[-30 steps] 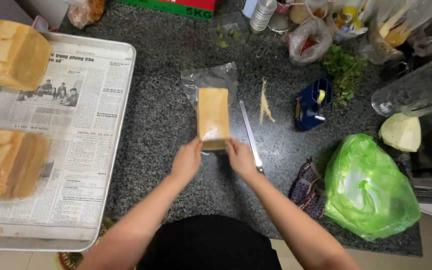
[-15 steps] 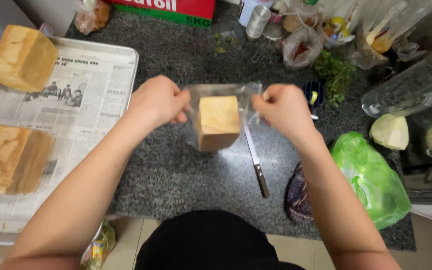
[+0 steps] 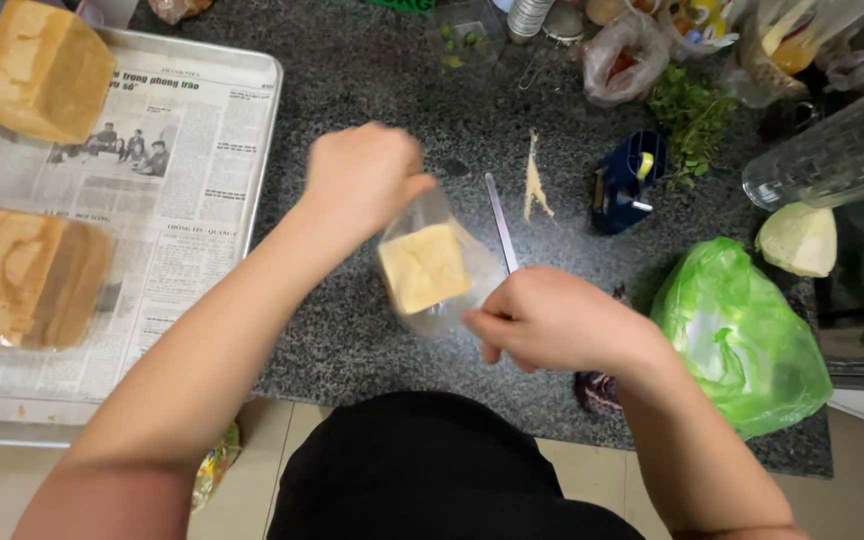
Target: The person slices a loaf of bread with a knife on a counter and then places one of the slices into a plastic bag, sealing it with tape.
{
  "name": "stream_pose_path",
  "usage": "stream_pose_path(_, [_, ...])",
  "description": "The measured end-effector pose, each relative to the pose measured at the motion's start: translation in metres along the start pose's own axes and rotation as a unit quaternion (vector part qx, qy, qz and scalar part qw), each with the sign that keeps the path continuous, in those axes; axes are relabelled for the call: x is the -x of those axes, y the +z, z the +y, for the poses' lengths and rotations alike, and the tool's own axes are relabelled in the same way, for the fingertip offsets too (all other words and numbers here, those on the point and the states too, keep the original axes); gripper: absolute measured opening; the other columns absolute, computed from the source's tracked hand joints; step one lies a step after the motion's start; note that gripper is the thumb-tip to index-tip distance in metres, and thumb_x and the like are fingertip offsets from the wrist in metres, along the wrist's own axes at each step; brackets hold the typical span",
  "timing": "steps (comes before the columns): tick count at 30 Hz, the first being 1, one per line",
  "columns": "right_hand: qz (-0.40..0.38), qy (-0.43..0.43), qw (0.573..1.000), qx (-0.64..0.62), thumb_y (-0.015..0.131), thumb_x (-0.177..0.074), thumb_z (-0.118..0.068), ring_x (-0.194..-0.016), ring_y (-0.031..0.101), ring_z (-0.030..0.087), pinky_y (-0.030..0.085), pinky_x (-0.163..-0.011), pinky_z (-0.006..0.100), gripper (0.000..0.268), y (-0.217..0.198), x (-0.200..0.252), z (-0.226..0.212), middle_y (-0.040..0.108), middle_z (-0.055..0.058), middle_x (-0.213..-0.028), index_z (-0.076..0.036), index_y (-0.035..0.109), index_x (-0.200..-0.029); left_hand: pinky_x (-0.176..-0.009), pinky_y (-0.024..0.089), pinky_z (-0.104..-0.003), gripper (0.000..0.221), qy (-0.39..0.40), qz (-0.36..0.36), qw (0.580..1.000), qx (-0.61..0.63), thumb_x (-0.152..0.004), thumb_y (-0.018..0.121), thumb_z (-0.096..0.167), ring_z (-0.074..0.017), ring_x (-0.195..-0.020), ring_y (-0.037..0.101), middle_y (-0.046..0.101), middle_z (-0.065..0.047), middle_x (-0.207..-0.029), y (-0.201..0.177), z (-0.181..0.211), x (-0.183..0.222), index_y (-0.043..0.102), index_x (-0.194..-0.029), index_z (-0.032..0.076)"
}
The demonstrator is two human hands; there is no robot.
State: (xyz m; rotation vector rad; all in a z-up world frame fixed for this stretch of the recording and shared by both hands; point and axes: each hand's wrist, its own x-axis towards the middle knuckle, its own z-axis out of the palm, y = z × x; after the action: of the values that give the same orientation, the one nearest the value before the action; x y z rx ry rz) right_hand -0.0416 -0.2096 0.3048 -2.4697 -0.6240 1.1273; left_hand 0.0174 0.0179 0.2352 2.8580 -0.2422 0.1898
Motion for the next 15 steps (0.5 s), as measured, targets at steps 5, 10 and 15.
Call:
stream_pose_path(5, [0.225,-0.054,0.973,0.005,0.067,-0.091,-0.041,-0.058,0.066,0.027,0.053,-0.059,0.040,0.034,-0.017,-0.022,0.005,0.068,0.012,-0.065,-0.009,0.079,-0.088,-0.070,0.056,-0.049,0.021,0.067,0.075,0.992,0.081,-0.087,0.065,0.025,-0.0334,-0.072,0.072,0.074,-0.012,-0.075,-0.013,0.023,-0.002,0.076,-0.078,0.010])
stream_pose_path(10, [0.506,-0.270,0.815,0.087,0.076,-0.081,-0.023,-0.092,0.065,0.036,0.051,-0.080,0.038,0.038,-0.023,-0.087,0.043,0.068,0.020,-0.097,0.000,0.072,-0.110,-0.084,0.045,-0.049,0.024,0.124,0.041,0.991,-0.040,-0.087,0.067,0.027,-0.0316,-0.087,0.065,0.071,-0.012,-0.082,-0.009,0.054,0.061,0.074,-0.074,0.008])
stream_pose_path(15, [0.397,-0.163,0.880,0.205,0.084,-0.078,-0.028,-0.074,0.070,0.031,0.045,-0.083,0.047,0.014,-0.019,-0.149,0.062,0.074,0.009,-0.071,-0.014,0.083,-0.080,-0.104,0.037,-0.045,0.031,0.205,0.094,0.972,-0.063,-0.073,0.066,0.033,-0.0284,-0.111,0.056,0.071,-0.009,-0.096,0.058,0.065,0.087,0.080,-0.088,0.009])
